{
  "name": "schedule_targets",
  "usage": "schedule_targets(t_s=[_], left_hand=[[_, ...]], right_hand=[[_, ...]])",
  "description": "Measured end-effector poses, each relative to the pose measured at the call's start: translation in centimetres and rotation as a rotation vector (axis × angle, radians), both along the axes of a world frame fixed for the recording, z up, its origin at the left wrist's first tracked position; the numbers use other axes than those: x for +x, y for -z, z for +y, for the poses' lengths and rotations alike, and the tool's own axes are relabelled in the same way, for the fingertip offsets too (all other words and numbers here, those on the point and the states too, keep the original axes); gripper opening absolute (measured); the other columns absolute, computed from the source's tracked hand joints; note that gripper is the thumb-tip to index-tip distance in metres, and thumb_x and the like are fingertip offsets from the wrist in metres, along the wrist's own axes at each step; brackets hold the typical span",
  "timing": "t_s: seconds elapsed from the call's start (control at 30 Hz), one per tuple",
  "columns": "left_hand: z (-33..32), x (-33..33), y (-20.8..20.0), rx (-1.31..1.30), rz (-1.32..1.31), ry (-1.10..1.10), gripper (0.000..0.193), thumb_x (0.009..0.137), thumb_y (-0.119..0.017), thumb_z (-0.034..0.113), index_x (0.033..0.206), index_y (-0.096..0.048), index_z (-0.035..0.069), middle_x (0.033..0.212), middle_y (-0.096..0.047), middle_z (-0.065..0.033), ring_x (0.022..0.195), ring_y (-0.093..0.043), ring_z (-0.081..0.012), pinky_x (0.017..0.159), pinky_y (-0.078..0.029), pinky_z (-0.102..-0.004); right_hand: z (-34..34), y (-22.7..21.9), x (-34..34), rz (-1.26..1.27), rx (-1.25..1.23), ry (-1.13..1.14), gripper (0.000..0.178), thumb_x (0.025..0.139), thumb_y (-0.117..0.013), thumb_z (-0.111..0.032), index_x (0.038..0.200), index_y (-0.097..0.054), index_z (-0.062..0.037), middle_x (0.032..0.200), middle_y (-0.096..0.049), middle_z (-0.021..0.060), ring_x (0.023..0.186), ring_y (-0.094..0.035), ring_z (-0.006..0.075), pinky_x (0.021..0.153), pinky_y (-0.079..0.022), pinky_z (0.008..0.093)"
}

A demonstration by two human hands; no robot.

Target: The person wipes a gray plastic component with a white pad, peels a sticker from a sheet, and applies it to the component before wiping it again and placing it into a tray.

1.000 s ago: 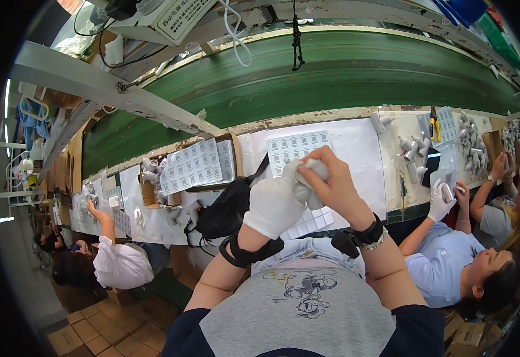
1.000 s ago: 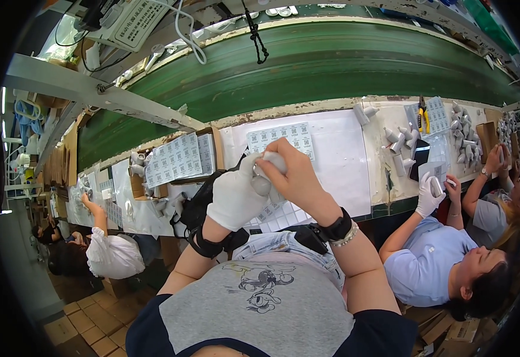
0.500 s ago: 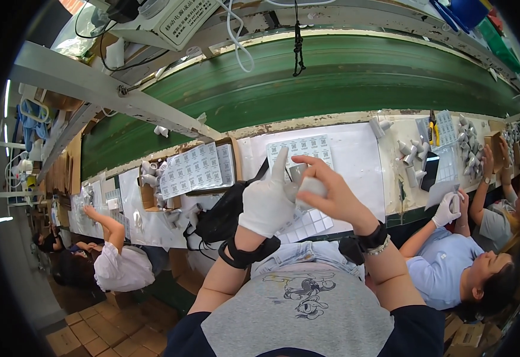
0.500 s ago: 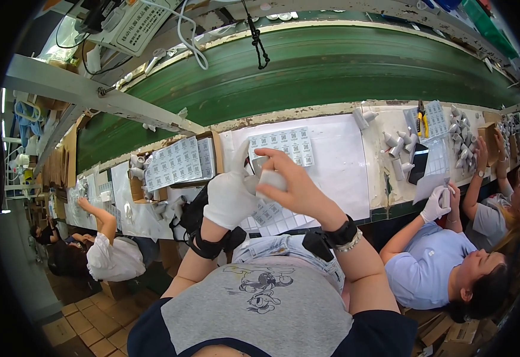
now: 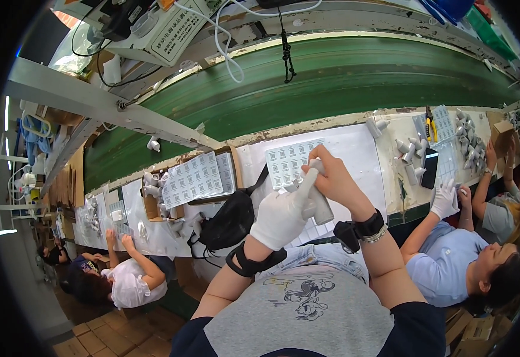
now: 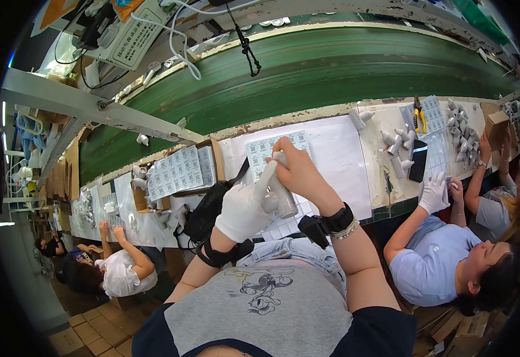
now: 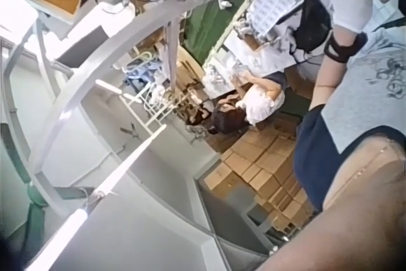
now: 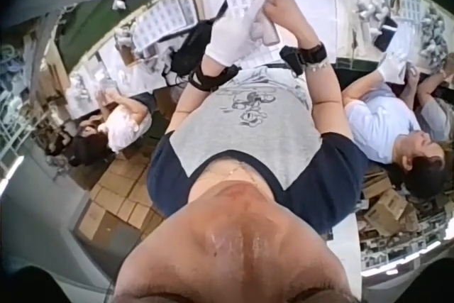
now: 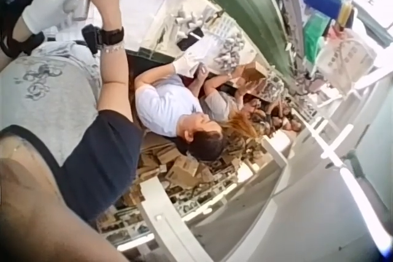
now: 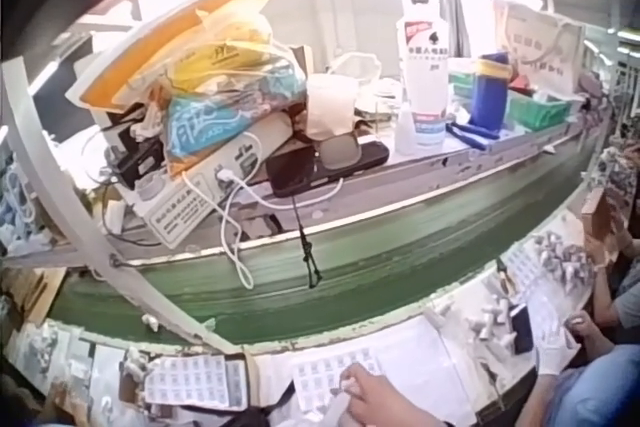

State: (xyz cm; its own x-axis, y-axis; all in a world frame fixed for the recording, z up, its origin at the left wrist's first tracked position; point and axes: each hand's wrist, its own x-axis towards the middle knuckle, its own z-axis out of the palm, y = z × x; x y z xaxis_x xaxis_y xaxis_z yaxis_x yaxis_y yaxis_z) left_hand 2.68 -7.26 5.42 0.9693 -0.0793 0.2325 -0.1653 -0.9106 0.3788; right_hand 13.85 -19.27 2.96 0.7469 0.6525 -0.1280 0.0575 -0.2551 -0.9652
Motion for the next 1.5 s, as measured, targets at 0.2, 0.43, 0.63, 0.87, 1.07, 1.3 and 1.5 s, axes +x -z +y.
schedule_targets(t_s=[0.2, 0.43, 0.63, 0.87, 1.07, 1.3, 1.5], left_hand=[[0.0, -0.1, 0.6, -0.198, -0.127, -0.023, 0.065, 0.071, -0.059, 0.012, 0.131, -0.035, 0.006, 0.057, -0.055, -0.0043, 0.049, -0.055, -0.022, 0.05, -0.043, -0.0325], [-0.7, 0.1, 0.3, -0.609, -0.032, -0.232, 0.067, 0.07, -0.059, 0.002, 0.131, -0.033, 0.007, 0.068, -0.058, -0.0085, 0.059, -0.059, -0.0248, 0.057, -0.047, -0.0315], [-0.9, 0.9, 2.4, -1.044, 0.026, -0.295, 0.061, 0.073, -0.061, 0.0, 0.128, -0.036, 0.009, 0.097, -0.058, -0.0077, 0.079, -0.059, -0.0155, 0.064, -0.047, -0.0282], [-0.3, 0.0, 3.3, -1.777, 0.293, -0.253, 0.05, 0.081, -0.056, 0.013, 0.127, -0.037, 0.01, 0.11, -0.051, -0.0024, 0.094, -0.053, -0.0112, 0.075, -0.044, -0.0237], [-0.8, -0.4, 2.6, -1.936, 0.268, -0.254, 0.052, 0.083, -0.052, 0.026, 0.128, -0.035, 0.008, 0.118, -0.048, -0.0075, 0.108, -0.047, -0.0178, 0.092, -0.038, -0.0326], [1.0, 0.2, 1.1, -2.1, 0.292, 0.224, 0.062, 0.083, -0.053, 0.027, 0.135, -0.026, 0.007, 0.133, -0.035, -0.0072, 0.12, -0.036, -0.0182, 0.1, -0.029, -0.0351], [1.9, 0.1, 1.5, -2.159, 0.358, 0.028, 0.057, 0.085, -0.053, 0.032, 0.131, -0.031, 0.006, 0.128, -0.041, -0.0088, 0.118, -0.04, -0.0225, 0.099, -0.031, -0.0378]], right_hand=[[-0.9, 0.5, -0.1, 0.289, 0.226, 0.132, 0.013, 0.085, -0.056, -0.015, 0.088, -0.044, -0.0095, 0.068, -0.053, 0.0018, 0.058, -0.053, 0.0105, 0.05, -0.039, 0.0205], [-2.0, 1.8, -2.6, 0.688, 0.65, 0.42, 0.013, 0.088, -0.047, -0.019, 0.097, -0.041, -0.0112, 0.075, -0.052, 0.0046, 0.05, -0.044, 0.0093, 0.045, -0.034, 0.0205], [-1.3, 0.5, -5.5, 0.776, 0.822, 0.351, 0.029, 0.089, -0.045, -0.019, 0.115, -0.039, -0.0082, 0.083, -0.053, 0.0048, 0.062, -0.047, 0.0103, 0.051, -0.037, 0.022], [0.3, -0.5, -5.4, 0.431, 0.583, 0.256, 0.051, 0.086, -0.047, -0.008, 0.133, -0.027, -0.0042, 0.098, -0.051, 0.0051, 0.082, -0.049, 0.0108, 0.071, -0.042, 0.0235], [0.9, 0.9, -5.9, -0.143, 0.406, 0.302, 0.039, 0.081, -0.057, -0.008, 0.116, -0.042, -0.0016, 0.099, -0.05, 0.0075, 0.084, -0.05, 0.0161, 0.075, -0.04, 0.026], [1.2, 1.0, -5.3, -0.131, 0.49, 0.318, 0.032, 0.079, -0.058, -0.006, 0.107, -0.044, -0.0031, 0.1, -0.046, 0.0086, 0.092, -0.048, 0.0189, 0.08, -0.039, 0.0296], [0.6, -0.9, -4.5, -0.441, 0.341, 0.089, 0.032, 0.072, -0.06, 0.003, 0.101, -0.048, -0.0039, 0.102, -0.048, 0.0101, 0.094, -0.05, 0.0221, 0.083, -0.04, 0.0314]])
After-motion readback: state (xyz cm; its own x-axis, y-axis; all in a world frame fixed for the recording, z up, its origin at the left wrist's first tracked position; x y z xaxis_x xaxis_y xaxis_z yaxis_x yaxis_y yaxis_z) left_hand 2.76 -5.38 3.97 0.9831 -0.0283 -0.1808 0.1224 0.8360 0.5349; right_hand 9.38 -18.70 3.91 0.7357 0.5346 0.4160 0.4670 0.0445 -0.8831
